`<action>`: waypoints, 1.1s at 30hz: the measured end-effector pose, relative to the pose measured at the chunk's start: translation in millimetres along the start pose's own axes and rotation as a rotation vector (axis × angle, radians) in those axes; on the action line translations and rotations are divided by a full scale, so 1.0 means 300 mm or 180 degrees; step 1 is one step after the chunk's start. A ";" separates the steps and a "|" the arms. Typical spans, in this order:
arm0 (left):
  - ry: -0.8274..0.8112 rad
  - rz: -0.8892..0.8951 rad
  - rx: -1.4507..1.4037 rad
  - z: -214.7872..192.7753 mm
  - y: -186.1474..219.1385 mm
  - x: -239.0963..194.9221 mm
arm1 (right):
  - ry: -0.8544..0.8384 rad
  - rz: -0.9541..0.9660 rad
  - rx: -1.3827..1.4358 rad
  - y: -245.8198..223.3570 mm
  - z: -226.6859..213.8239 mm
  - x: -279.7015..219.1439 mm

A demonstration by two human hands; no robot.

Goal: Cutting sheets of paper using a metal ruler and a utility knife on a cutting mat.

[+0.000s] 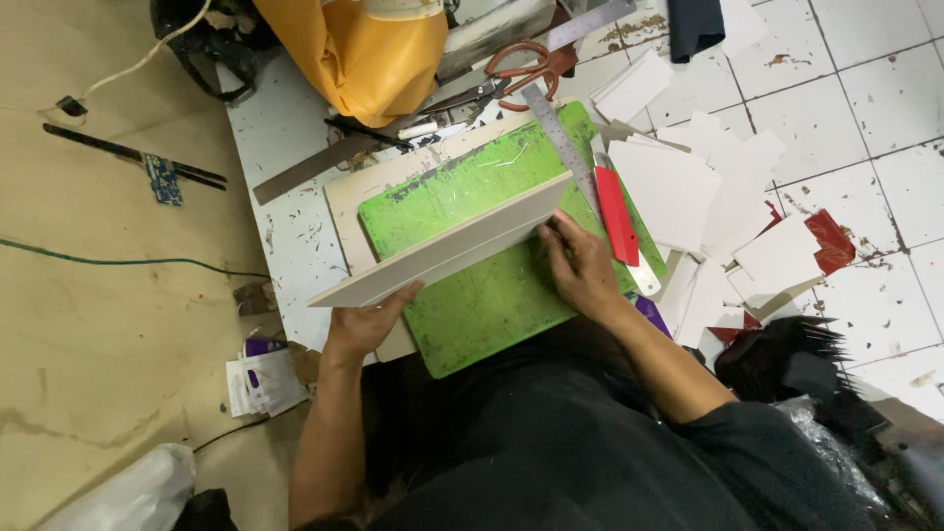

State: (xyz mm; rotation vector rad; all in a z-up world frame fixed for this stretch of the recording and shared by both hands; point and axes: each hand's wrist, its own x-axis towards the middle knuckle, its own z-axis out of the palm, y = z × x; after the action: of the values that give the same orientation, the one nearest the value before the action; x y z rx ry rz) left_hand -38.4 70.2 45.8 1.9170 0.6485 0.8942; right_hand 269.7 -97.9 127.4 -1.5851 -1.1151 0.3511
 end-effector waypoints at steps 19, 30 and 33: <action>-0.0273 -0.0043 -0.0082 -0.006 0.197 0.085 | -0.0002 0.0012 0.0072 0.067 0.009 -0.013; -0.0074 0.0094 -0.0242 0.039 0.111 0.022 | -0.0019 0.0052 0.0148 0.080 0.016 -0.013; -0.0015 -0.0048 -0.0158 0.018 0.143 -0.014 | -0.0223 0.0074 0.0331 0.095 -0.010 -0.001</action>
State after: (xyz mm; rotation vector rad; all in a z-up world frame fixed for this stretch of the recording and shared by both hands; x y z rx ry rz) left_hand -33.1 44.7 80.7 1.8674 0.6316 0.8884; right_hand 285.2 -98.4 103.2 -1.5048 -1.1147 0.4759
